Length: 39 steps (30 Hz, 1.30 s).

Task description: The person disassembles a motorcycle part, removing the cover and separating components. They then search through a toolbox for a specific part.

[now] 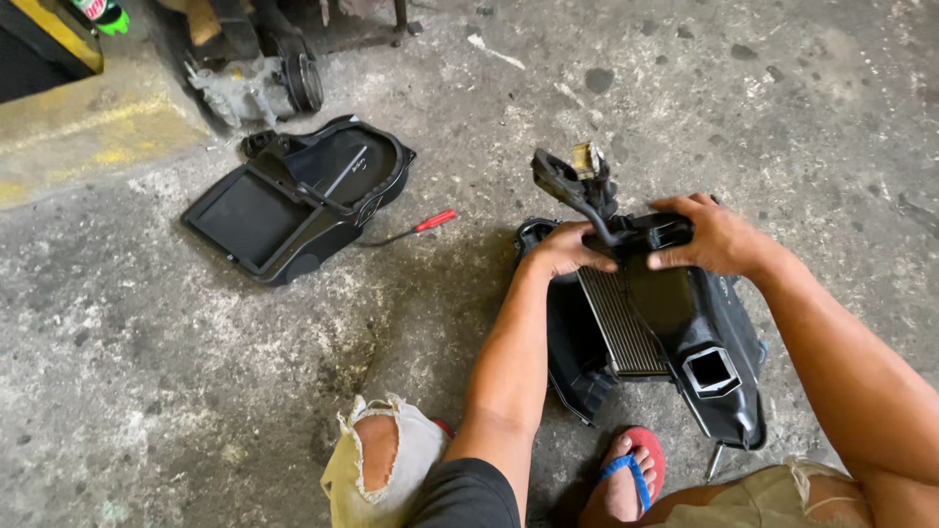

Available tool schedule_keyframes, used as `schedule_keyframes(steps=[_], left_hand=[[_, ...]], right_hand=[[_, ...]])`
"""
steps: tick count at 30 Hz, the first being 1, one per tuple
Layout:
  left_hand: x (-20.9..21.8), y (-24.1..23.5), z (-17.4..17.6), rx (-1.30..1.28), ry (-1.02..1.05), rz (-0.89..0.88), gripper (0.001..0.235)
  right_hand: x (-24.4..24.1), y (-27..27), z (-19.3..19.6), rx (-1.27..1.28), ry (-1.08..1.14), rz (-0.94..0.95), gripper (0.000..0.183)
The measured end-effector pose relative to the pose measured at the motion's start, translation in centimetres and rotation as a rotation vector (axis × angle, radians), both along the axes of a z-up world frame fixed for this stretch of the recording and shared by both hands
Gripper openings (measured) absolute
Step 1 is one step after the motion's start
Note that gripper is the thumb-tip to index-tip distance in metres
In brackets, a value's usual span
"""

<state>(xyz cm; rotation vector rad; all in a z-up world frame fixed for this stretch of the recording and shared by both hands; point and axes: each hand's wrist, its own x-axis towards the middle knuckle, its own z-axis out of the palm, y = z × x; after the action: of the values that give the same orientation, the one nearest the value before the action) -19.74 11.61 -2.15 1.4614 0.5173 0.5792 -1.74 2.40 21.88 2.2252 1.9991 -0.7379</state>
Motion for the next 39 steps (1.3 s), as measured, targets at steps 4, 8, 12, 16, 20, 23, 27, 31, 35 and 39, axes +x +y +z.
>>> schedule_keyframes(steps=[4,8,12,16,20,23,27,31,35,39], left_hand=[[-0.1,-0.1,0.9,0.006,-0.007,-0.085,0.073],[-0.6,-0.2,1.8,0.048,0.097,-0.034,0.092],[0.5,0.1,2.4,0.167,0.289,-0.038,0.090],[0.6,0.4,2.0,0.065,0.157,-0.051,0.085],[-3.0,0.2,2.9,-0.246,-0.025,0.058,0.074],[-6.6,0.4,5.5,-0.426,-0.168,0.266,0.088],[-9.1,0.5,9.0,-0.542,-0.644,0.416,0.117],[-10.2,1.1,8.8,-0.390,-0.684,0.462,0.111],[-9.2,1.8,5.2,-0.695,-1.195,0.140,0.104],[-5.5,0.1,1.6,-0.745,-0.738,0.342,0.081]], right_hand=[[0.9,-0.5,1.5,0.047,0.037,0.053,0.070],[3.0,-1.5,2.6,0.125,0.073,0.062,0.064],[3.1,-1.5,2.2,0.124,0.104,0.078,0.061],[2.3,-1.5,1.3,0.157,0.118,0.103,0.060],[1.6,-1.1,1.2,0.168,0.096,0.123,0.060],[1.3,-0.7,1.3,0.174,0.108,0.157,0.059],[1.1,-0.1,0.9,0.118,0.101,0.093,0.059],[1.1,0.5,0.0,0.108,0.116,0.111,0.061],[1.3,1.4,-0.6,0.196,0.121,0.240,0.058],[1.1,1.8,-1.0,0.167,0.147,0.180,0.057]])
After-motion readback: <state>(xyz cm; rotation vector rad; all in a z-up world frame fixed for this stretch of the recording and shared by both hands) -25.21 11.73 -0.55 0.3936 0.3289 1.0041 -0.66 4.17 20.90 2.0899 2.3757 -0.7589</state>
